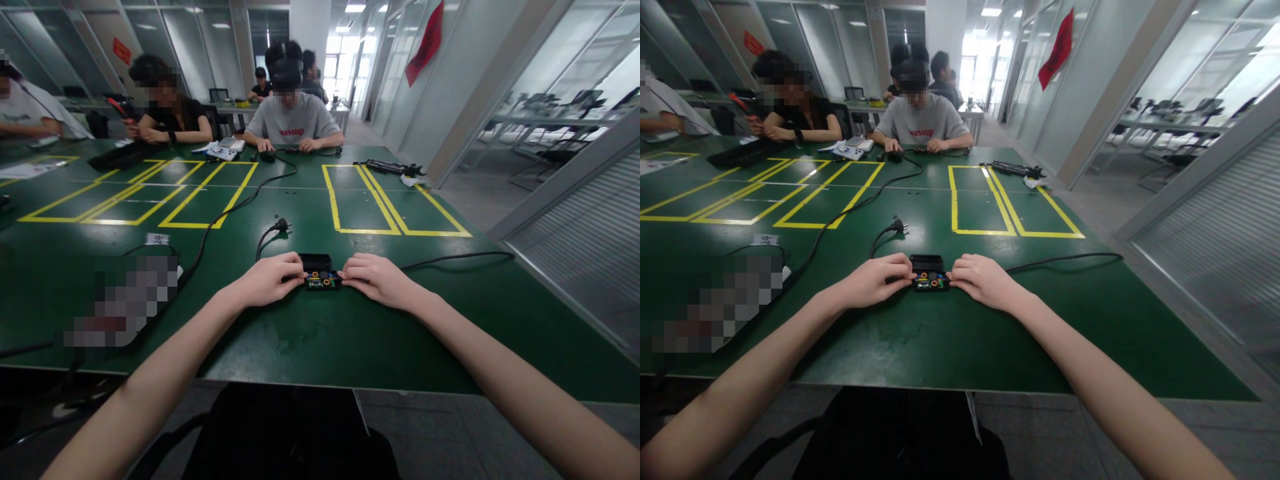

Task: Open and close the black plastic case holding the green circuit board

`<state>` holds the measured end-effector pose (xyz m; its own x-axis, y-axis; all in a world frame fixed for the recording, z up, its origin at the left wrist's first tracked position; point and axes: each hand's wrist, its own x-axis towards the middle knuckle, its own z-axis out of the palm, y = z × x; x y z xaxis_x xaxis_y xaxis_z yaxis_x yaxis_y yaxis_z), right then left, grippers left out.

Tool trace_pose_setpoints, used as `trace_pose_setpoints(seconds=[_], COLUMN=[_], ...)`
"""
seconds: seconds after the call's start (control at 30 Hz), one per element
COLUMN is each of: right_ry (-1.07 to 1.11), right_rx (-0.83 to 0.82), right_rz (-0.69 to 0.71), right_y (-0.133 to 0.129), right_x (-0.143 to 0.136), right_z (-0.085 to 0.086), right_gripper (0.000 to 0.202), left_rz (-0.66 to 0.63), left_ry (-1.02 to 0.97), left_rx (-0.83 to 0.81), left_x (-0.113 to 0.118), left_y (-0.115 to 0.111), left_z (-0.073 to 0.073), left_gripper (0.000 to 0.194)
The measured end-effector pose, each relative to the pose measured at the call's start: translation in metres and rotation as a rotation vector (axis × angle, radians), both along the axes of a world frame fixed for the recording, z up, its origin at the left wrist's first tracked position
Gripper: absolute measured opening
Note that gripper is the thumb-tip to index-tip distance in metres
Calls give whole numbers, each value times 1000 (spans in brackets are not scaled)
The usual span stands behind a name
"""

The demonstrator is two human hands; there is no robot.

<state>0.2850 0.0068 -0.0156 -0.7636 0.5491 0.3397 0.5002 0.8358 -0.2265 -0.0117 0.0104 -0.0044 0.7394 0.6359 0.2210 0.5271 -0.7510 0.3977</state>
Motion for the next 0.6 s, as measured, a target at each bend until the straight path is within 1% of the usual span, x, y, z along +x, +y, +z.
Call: trace_pose_setpoints(seconds=[0.1,0.2,0.27,0.33,0.4,0.47,0.5,0.53,0.6], right_ry=[42,135,224,302,335,319,302,289,300], right_rx=[37,16,-33,-84,-106,-97,-92,-93,-132], right_rz=[16,2,-32,-104,-212,-306,-330,-337,-324], right_y=[4,7,10,14,19,24,26,27,28], right_x=[-1,-3,-5,-6,-7,-10,-11,-13,-16], right_z=[-1,-6,-11,-17,-23,-28,-30,-31,-31], right_gripper=[30,29,28,25,23,25,25,24,22], left_rz=[7,52,74,98,187,328,391,431,431], left_ry=[-6,-28,-72,-139,-182,-185,-177,-169,-166], left_rx=[8,16,3,-33,-40,-8,11,20,0], left_x=[-2,-6,-7,-6,-5,-2,0,2,6], left_y=[5,11,13,15,16,18,19,21,22], left_z=[-2,-6,-8,-10,-11,-14,-15,-16,-19], left_gripper=[22,22,20,20,21,22,23,25,24])
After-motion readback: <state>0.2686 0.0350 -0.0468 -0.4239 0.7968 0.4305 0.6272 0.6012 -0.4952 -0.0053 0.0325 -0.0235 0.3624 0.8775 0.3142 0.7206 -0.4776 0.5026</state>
